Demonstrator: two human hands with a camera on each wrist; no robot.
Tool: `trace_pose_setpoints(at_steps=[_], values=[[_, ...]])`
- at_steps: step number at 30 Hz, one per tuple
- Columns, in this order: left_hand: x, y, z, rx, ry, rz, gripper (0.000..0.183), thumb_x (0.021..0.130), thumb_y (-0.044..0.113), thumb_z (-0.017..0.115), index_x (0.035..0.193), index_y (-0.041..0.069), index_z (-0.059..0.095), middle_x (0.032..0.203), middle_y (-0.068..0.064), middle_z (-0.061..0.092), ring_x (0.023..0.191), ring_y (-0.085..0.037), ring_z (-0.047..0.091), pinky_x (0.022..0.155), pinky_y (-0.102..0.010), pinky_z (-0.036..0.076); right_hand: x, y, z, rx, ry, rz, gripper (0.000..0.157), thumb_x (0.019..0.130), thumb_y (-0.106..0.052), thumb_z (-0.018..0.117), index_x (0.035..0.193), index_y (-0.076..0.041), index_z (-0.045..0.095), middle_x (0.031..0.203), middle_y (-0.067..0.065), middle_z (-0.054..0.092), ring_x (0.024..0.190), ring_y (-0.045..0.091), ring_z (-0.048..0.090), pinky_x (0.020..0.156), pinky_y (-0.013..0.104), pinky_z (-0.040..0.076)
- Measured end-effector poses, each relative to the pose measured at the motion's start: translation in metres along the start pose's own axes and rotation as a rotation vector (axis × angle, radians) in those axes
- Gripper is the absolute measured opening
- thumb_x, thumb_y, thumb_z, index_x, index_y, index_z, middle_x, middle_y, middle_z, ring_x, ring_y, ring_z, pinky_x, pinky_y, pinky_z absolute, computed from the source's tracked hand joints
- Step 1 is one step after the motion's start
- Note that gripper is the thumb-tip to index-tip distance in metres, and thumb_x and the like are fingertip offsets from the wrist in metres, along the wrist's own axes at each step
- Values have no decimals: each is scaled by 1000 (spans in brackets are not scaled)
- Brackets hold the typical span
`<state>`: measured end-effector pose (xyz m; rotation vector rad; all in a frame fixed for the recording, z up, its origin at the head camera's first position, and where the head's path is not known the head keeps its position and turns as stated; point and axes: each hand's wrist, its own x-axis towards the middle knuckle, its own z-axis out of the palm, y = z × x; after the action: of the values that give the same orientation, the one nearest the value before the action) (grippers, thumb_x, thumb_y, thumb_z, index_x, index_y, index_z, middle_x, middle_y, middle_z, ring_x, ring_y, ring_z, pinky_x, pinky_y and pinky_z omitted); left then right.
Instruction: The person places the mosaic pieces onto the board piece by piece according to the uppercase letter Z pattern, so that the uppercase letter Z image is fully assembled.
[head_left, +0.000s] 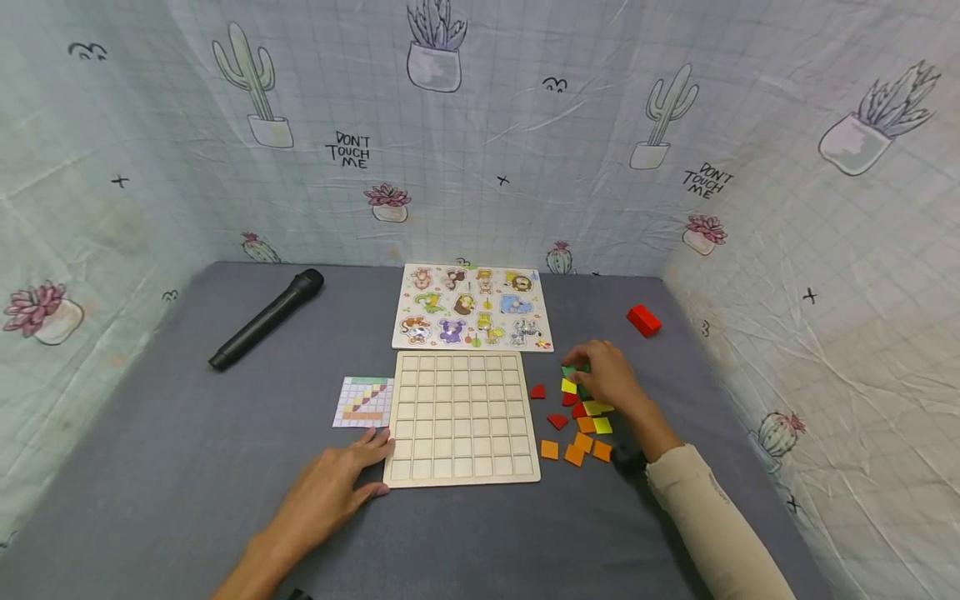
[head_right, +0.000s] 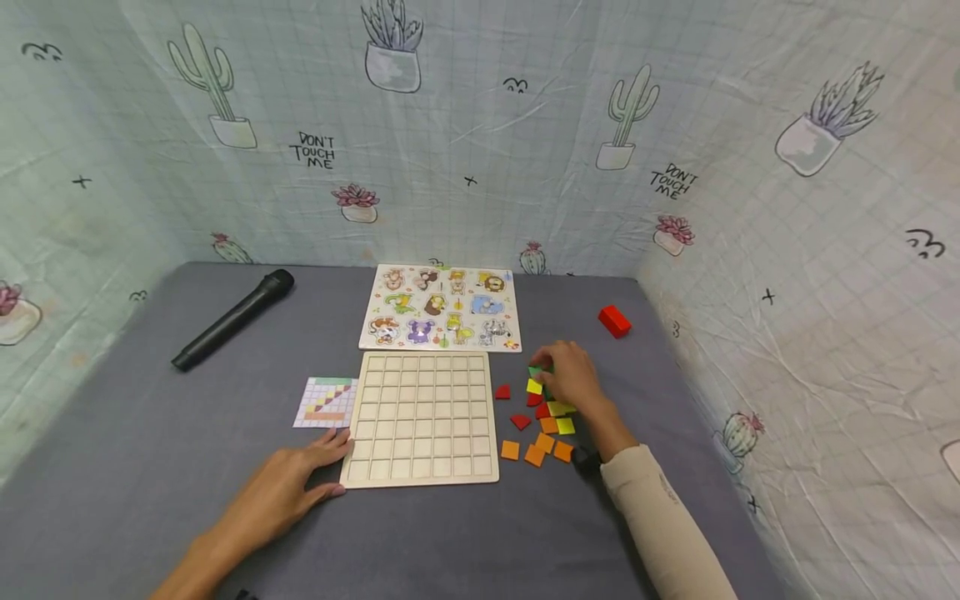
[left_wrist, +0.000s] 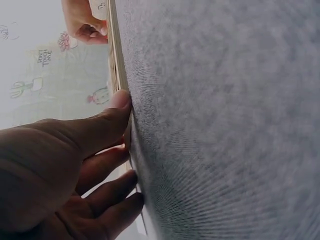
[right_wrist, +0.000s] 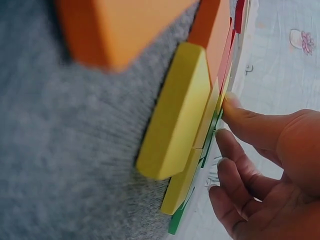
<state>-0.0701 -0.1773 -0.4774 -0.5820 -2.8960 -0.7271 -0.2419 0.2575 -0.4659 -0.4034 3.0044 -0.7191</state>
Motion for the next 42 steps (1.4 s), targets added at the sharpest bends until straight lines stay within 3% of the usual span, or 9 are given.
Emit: trace_pose_setpoints(at_steps=[7,18,23,28,42], values=[[3,-6,-2,-41,-22,-45,57,79,23,92,133,15,76,144,-3,69,134,-26,67,98,-51,57,4,4,0,73,-9,6,8,93,-11,82,101,-11,80,100,10,71,95,28,61,88,48,50],[7,-4,-3,-50,-64,-97,58,79,24,93,133,16,76,145,-5,68,134,-29,67,97,-54,57,4,-9,-2,135,16,-31,9,91,-13,85,90,-13,75,81,2,70,74,17,61,72,35,48],[8,-3,-3,-60,-85,-126,58,79,24,93,133,15,75,146,-6,68,136,-28,65,101,-55,56,5,-32,0,191,36,-19,9,92,-15,84,91,-15,75,82,3,70,70,19,58,65,33,48],[9,-3,-3,-63,-87,-132,58,78,24,93,133,15,76,146,-5,67,137,-27,65,101,-55,55,12,-61,5,240,45,-17,9,92,-17,85,92,-17,76,85,2,71,72,20,59,66,33,48],[10,-3,-4,-67,-103,-164,58,78,26,93,133,18,76,146,-3,67,136,-28,66,101,-55,56,46,-148,44,415,-72,-81,5,93,-15,83,90,-16,79,86,0,75,68,17,54,63,30,42]])
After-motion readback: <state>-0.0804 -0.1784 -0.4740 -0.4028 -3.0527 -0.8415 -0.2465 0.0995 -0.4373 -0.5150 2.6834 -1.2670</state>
